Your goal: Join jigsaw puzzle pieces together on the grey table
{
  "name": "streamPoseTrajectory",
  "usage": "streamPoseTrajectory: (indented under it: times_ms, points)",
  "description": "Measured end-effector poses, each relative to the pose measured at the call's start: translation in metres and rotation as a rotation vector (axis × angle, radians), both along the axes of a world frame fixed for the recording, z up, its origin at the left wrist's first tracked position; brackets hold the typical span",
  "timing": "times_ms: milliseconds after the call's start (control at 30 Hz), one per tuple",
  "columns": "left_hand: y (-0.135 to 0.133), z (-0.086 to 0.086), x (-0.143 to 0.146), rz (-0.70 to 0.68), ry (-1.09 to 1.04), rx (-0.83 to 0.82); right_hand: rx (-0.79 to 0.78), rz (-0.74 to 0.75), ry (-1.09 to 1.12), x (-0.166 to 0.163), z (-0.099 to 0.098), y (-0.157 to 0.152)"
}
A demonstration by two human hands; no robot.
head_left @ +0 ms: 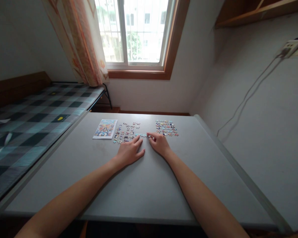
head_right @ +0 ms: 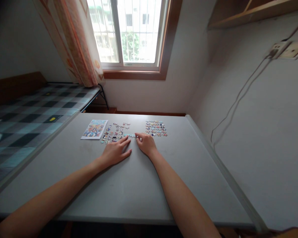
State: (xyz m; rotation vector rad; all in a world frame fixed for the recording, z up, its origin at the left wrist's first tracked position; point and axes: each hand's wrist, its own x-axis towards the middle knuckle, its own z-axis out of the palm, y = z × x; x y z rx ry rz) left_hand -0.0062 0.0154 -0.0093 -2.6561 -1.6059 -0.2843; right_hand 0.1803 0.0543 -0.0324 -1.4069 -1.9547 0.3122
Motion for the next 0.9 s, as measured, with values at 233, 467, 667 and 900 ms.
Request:
streamPoseTrajectory:
  times_ms: [233, 467, 667, 900]
  points:
    - [0.0, 0.0002, -0.0002, -0.005, 0.001, 0.009, -0.048, -0.003, -0.084, -0.001, 0.0045, -0.0017]
    - [0.0001, -0.0001, -0.0003, -0.01, 0.006, 0.011, 0.017, 0.071, -0.163, -0.0062, 0.0068, -0.0088]
    - [-0.0003, 0.0005, 0.0003, -0.012, 0.016, 0.028, -0.007, 0.148, -0.215, -0.007, 0.0073, -0.009]
    - [0.0011, 0.0018, -0.001, -0.059, -0.006, -0.006, -0.011, 0.146, -0.202, -0.0074, 0.0079, -0.0096]
